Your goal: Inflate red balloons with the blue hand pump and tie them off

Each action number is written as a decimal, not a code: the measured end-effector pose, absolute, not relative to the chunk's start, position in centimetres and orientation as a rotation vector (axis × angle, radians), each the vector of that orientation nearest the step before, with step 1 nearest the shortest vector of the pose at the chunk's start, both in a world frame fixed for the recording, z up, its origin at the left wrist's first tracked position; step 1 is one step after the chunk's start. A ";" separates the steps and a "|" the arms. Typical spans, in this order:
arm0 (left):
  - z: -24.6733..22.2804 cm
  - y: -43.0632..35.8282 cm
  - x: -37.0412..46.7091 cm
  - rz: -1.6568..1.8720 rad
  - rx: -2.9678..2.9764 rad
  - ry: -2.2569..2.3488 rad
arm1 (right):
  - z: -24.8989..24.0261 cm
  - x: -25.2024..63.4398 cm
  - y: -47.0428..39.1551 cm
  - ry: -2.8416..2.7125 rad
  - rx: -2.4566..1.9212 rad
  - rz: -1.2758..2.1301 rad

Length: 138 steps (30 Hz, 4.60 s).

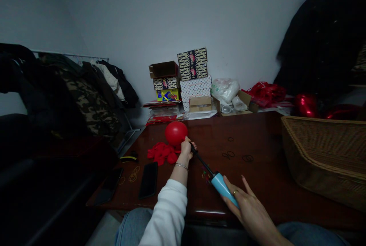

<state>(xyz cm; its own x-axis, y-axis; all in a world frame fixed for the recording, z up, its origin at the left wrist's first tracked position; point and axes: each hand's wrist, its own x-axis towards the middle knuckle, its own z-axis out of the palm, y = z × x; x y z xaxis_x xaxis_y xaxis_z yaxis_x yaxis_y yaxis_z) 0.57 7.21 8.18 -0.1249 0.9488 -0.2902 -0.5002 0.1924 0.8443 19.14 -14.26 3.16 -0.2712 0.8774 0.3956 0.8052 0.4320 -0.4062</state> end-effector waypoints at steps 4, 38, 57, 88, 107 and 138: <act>8.0 7.2 1.1 1.353 0.547 1.054 | 3.6 19.1 -14.4 -2.112 -1.438 0.179; 8.1 6.7 0.7 1.364 0.533 0.993 | 4.1 19.3 -14.4 -2.116 -1.420 0.160; 7.8 5.4 3.1 1.316 0.502 1.015 | 7.0 15.0 -8.7 -2.037 -1.504 0.110; 8.4 6.3 1.2 1.364 0.439 1.014 | 6.7 15.5 -11.6 -2.161 -1.514 -0.237; 7.5 7.1 0.4 1.389 0.508 1.086 | 6.0 15.7 -11.5 -2.186 -1.517 -0.225; 7.0 6.3 2.3 1.374 0.524 1.110 | 7.6 13.4 -8.1 -2.155 -1.601 -0.177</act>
